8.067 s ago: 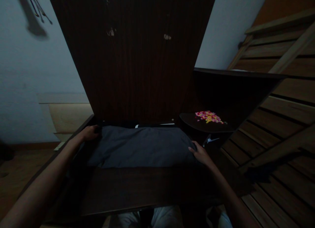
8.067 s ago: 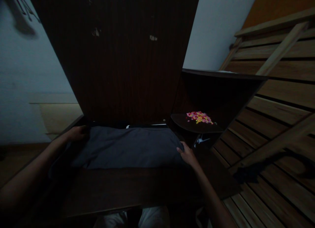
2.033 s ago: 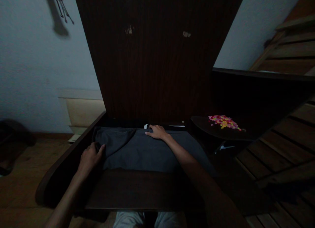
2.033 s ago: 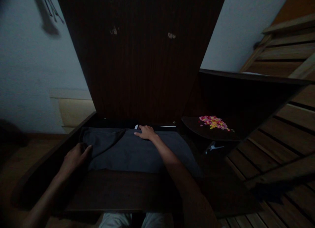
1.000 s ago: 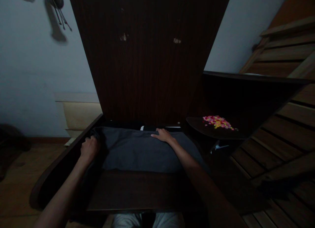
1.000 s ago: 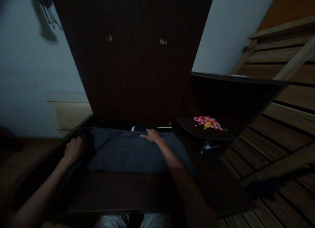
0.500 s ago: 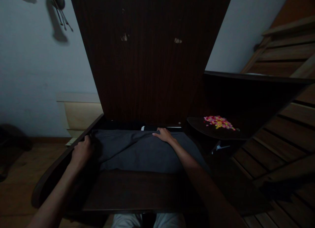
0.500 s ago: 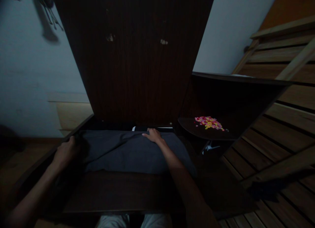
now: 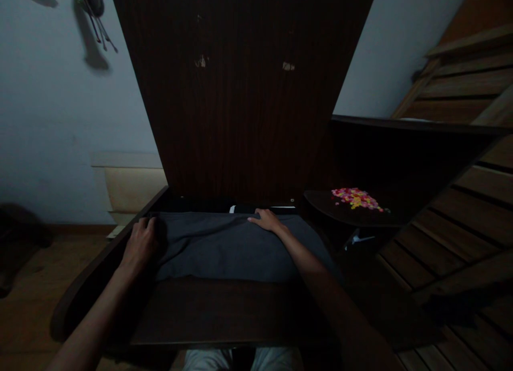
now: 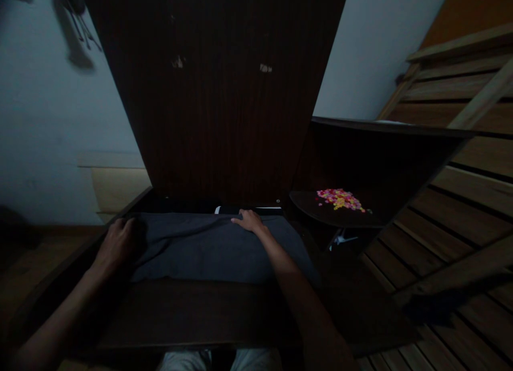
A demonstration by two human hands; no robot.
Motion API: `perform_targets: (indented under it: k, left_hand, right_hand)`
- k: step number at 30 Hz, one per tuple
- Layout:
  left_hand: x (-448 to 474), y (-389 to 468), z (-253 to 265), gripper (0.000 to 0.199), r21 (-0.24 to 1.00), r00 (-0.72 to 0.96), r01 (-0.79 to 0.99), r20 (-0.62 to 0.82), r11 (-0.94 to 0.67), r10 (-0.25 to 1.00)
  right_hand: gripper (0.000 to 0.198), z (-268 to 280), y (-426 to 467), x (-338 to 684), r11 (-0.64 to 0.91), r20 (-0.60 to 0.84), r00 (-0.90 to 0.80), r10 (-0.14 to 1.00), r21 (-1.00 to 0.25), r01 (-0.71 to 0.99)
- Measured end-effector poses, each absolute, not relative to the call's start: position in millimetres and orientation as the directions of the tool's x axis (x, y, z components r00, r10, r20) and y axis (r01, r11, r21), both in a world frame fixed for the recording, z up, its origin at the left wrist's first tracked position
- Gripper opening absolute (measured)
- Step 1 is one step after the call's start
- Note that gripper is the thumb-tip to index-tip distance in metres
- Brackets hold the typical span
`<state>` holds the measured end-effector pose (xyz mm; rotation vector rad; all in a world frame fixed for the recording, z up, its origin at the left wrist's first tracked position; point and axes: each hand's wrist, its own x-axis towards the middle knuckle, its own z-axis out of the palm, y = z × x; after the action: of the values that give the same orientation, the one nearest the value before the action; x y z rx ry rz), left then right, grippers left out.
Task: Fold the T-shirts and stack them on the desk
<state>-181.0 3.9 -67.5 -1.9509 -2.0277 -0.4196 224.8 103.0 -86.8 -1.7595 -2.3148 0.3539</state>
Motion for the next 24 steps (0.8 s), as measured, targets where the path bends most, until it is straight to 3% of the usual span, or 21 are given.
perform_targets:
  k: [6,9,14,24]
  left_hand:
    - [-179.0,13.4,-58.4,0.033,-0.231,0.096,0.973,0.501,0.025,0.86]
    - [-179.3,24.9,-48.2,0.035,-0.31,0.213,0.947,0.402,-0.087,0.89]
    - [-188.5,49.6,-31.6,0.028,-0.278,0.285,0.931,0.15,-0.236,0.947]
    - [-198.1,81.1,-29.8,0.024,-0.148,0.214,0.971,0.169,-0.19,0.962]
  right_hand:
    - [0.046,-87.5,103.2,224.4,0.263,0.019,-0.271,0.962,-0.316,0.912]
    - [0.046,-87.3,102.9,224.4,0.267,0.023,-0.274,0.961,-0.313,0.911]
    - [0.045,-86.7,101.7,224.2,0.27,0.016,-0.277,0.961,-0.292,0.917]
    - [0.042,-85.3,94.9,222.8,0.275,0.039,-0.275,0.961,-0.27,0.923]
